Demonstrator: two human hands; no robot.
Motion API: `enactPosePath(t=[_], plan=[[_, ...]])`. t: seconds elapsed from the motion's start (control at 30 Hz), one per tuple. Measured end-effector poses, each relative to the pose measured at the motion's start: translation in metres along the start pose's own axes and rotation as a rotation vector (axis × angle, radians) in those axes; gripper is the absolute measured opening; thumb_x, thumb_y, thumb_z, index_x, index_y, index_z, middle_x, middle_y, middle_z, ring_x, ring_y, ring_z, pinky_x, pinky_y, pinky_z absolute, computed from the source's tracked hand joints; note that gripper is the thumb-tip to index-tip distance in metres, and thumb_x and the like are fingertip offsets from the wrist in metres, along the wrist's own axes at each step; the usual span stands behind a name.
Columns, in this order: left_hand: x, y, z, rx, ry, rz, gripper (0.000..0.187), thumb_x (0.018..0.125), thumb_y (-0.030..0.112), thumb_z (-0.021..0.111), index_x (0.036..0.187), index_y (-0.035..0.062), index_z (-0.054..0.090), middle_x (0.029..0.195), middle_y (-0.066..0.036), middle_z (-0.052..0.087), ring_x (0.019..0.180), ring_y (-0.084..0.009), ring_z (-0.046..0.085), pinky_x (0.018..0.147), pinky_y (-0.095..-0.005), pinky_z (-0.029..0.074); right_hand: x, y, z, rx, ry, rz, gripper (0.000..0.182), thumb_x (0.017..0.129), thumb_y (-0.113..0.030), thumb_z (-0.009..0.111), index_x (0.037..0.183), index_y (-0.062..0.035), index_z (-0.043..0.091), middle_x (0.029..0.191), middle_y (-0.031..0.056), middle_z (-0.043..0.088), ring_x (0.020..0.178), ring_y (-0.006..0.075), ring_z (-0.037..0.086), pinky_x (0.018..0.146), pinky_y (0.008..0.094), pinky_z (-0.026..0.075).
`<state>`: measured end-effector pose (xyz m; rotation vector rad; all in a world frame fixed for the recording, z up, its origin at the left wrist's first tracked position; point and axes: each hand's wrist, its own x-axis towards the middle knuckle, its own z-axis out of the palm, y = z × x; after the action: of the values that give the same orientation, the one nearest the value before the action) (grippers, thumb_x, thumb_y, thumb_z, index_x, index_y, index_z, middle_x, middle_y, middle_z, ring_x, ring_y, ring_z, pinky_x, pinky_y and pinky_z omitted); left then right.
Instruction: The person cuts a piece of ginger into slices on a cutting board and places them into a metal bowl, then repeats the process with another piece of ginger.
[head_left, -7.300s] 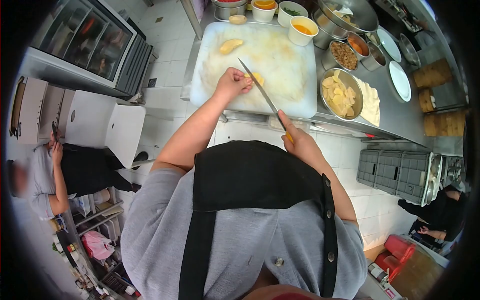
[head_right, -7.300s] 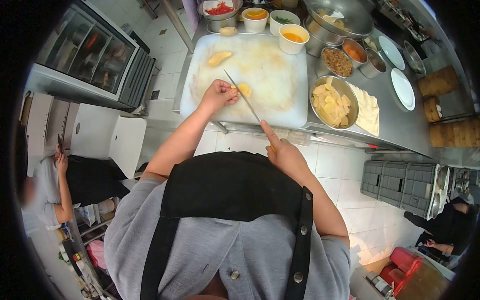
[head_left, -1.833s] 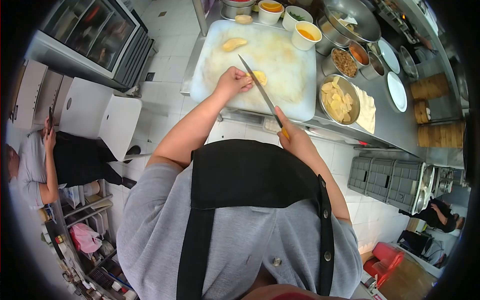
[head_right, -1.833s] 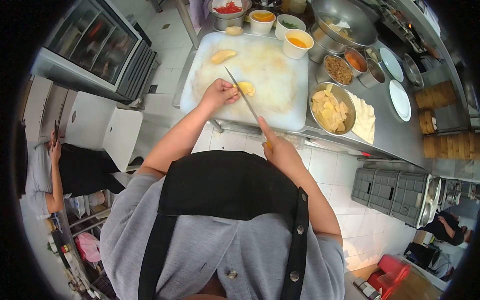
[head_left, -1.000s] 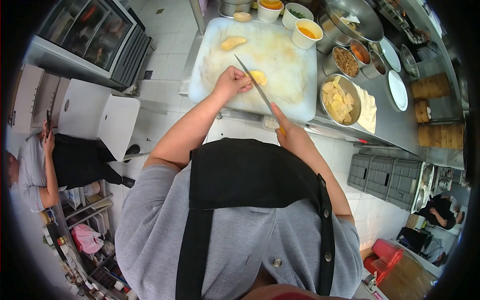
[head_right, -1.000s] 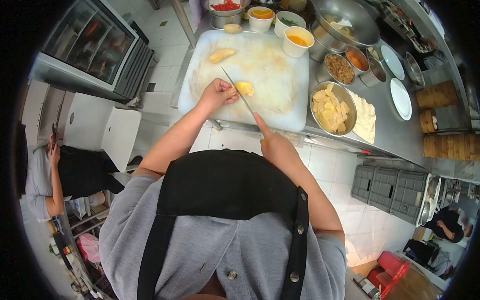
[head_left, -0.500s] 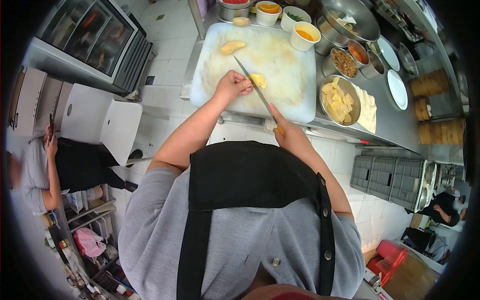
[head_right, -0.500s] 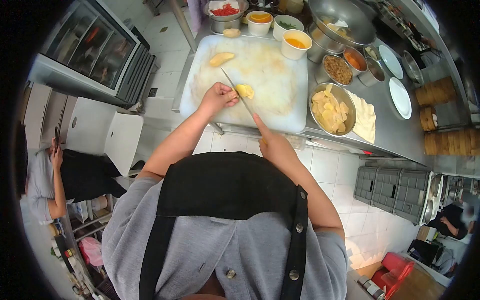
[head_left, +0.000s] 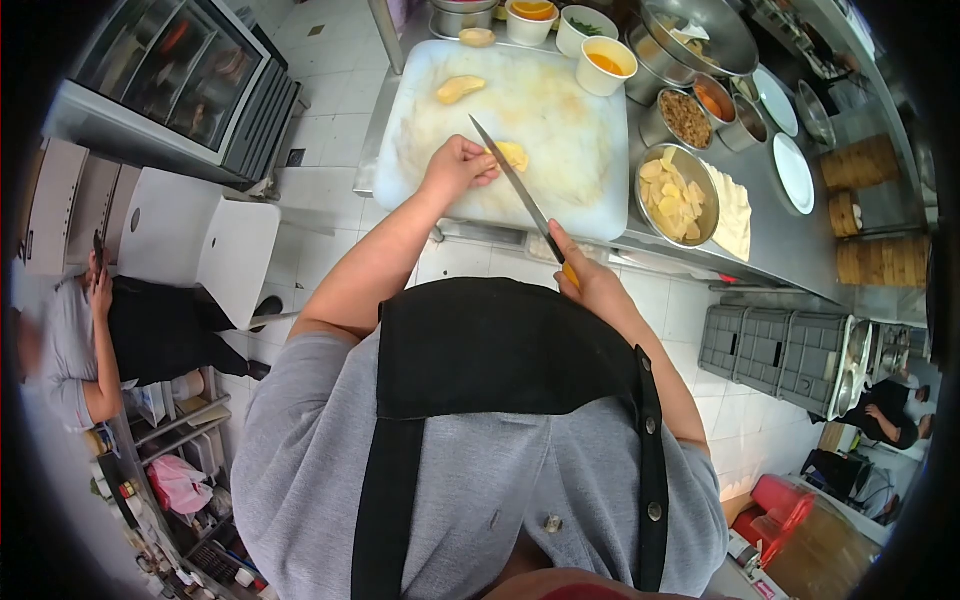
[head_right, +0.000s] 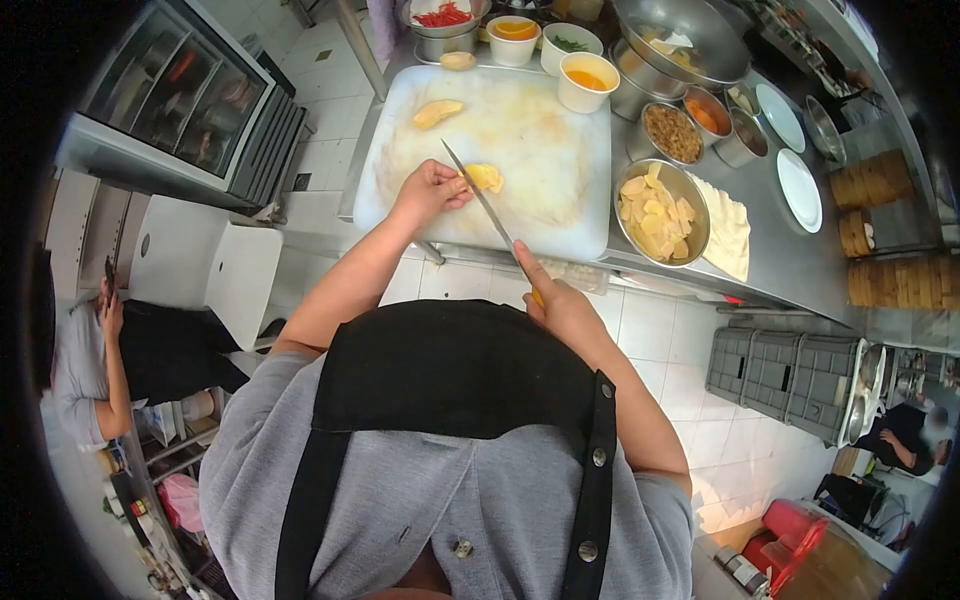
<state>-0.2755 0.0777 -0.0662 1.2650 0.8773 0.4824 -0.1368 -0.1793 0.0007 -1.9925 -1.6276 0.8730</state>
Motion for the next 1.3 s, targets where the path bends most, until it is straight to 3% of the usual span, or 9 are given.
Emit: enactPosePath(t=[0.2, 1.3], plan=[[0.001, 0.001, 0.000, -0.005, 0.001, -0.021, 0.022, 0.095, 0.011, 0.063, 0.103, -0.0017, 0.047, 0.099, -0.015, 0.067, 0.085, -0.0180, 0.069, 0.072, -0.0250, 0.058, 0.008, -0.004, -0.002, -0.013, -0.012, 0.018, 0.078, 0.089, -0.010, 0.057, 0.154, -0.0294, 0.017, 0.075, 0.0255, 0.063, 0.070, 0.0409, 0.063, 0.067, 0.0481, 0.048], [-0.001, 0.005, 0.000, 0.013, 0.009, -0.031, 0.025, 0.094, 0.011, 0.065, 0.105, -0.0028, 0.048, 0.096, -0.013, 0.065, 0.081, -0.0164, 0.068, 0.071, -0.0263, 0.058, 0.062, -0.031, 0.004, -0.185, -0.007, 0.024, 0.074, 0.090, -0.006, 0.051, 0.155, -0.0150, 0.018, 0.071, 0.0247, 0.063, 0.067, 0.0402, 0.062, 0.066, 0.0503, 0.049]])
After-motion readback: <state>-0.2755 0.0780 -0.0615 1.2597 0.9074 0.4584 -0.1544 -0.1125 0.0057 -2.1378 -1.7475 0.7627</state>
